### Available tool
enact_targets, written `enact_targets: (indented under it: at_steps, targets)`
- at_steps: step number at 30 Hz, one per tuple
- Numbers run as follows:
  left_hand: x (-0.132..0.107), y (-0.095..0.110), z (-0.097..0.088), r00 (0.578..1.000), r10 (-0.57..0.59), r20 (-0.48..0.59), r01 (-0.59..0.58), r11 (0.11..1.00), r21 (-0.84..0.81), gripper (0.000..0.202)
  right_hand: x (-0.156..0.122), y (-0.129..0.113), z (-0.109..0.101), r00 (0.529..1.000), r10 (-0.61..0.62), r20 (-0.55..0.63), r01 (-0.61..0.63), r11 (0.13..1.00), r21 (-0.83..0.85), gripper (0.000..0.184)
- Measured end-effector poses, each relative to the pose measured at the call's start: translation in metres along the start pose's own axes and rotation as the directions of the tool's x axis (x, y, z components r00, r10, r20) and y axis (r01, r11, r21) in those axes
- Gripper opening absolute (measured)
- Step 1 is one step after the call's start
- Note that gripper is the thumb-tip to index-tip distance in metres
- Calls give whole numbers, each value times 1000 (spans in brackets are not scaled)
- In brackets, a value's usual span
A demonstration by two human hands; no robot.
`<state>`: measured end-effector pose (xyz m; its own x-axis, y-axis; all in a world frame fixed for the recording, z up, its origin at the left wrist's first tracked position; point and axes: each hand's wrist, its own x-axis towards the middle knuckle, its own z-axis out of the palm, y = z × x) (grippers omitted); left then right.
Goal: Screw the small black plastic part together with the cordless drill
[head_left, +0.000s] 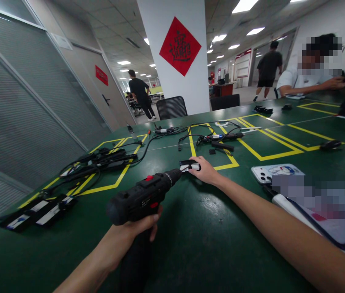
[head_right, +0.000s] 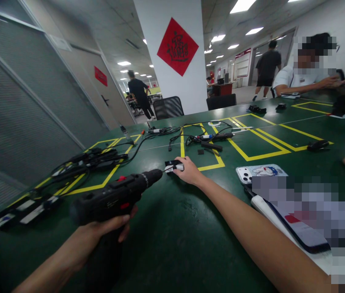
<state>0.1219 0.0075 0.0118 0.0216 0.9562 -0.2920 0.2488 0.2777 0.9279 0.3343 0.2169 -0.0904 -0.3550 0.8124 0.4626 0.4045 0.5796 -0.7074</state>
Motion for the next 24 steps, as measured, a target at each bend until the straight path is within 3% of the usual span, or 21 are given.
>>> enact_targets:
  at_steps: [24]
  targets:
    - [-4,11,9,998,26,-52,-27,1000,-13,27,0,-3,-2,1000,20,17,-20,1000,6,43]
